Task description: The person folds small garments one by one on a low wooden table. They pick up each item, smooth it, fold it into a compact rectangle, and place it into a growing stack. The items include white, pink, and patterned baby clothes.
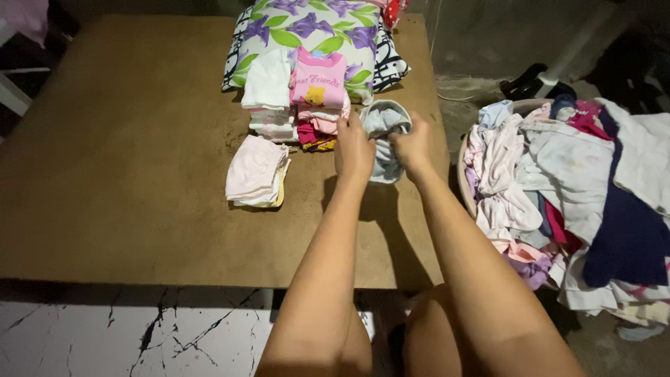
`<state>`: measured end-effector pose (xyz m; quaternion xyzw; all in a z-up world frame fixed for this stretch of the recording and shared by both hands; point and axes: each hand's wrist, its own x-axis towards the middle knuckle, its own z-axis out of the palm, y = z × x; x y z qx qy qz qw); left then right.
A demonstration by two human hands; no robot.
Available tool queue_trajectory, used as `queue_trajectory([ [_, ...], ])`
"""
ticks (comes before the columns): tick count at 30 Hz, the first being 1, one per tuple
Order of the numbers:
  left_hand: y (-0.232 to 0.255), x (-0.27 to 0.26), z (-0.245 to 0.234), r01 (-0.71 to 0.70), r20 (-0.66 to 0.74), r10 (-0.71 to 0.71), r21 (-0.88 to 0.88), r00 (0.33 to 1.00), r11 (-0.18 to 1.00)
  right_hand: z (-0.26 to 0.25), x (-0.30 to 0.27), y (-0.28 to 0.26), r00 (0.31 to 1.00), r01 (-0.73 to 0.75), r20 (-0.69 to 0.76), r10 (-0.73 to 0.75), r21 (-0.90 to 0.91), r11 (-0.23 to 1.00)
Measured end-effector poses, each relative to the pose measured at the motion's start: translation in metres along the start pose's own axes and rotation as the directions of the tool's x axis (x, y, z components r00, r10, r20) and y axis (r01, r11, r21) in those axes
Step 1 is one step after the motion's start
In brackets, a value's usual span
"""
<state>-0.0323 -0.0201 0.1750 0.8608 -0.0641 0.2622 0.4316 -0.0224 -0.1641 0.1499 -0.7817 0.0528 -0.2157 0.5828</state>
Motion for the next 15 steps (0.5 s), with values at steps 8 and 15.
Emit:
queue_trajectory([
  [8,-0.095,0.007,0.075,0.805,0.730,-0.342,-0.508,0.591,0.307,-0.018,0.028,0.042,0.681,-0.693,0.499,0.537,0.675,0.251],
  [15,-0.077,0.016,0.051,0.794,0.845,0.089,-0.452,0.527,-0.407,-0.030,0.028,0.027,0.606,-0.782,0.740,0.293,0.622,0.045],
])
